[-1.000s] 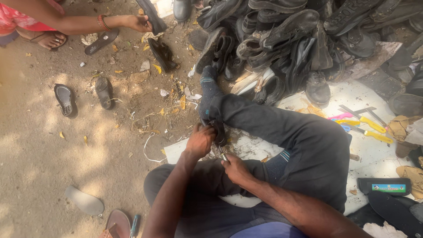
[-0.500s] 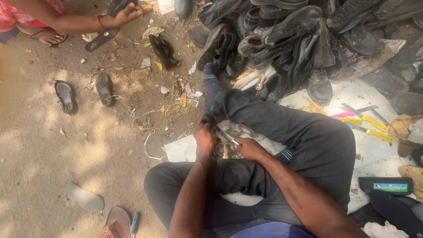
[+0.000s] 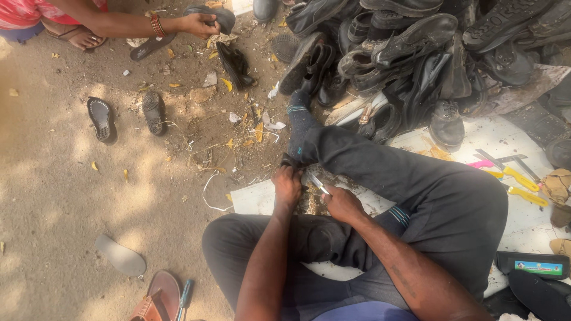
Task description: The person sits on the ground and uses a knife to scrape and clean the soles of several shoes. They handle multiple pairs of footwear, picking them up from a pile, scraping the bottom surfaces, and placing them back down.
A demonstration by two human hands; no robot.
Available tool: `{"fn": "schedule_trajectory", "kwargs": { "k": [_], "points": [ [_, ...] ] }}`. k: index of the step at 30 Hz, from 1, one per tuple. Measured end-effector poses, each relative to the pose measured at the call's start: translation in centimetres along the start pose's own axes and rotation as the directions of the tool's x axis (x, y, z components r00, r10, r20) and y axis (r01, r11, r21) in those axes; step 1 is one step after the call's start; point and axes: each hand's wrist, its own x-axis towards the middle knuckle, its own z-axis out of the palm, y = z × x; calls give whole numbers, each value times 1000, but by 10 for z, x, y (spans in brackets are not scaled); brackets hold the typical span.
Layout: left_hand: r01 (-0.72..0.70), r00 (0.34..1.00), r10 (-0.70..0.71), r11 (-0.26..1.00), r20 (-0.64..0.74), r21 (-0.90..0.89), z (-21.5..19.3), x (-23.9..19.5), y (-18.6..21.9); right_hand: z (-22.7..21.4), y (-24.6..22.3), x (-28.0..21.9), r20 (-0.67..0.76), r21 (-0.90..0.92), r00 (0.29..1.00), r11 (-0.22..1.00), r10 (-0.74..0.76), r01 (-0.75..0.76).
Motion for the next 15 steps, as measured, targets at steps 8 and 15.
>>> {"fn": "schedule_trajectory", "kwargs": {
  "k": [8,15],
  "points": [
    [557,829,-469,741,305,-376,-22,16,6,6,17,27,31,201,993,974,-110,101],
    [449,882,-441,680,166,-580,-17,15,-4,-3,-15,51,134,60,989,997,-57,49]
  ]
}}
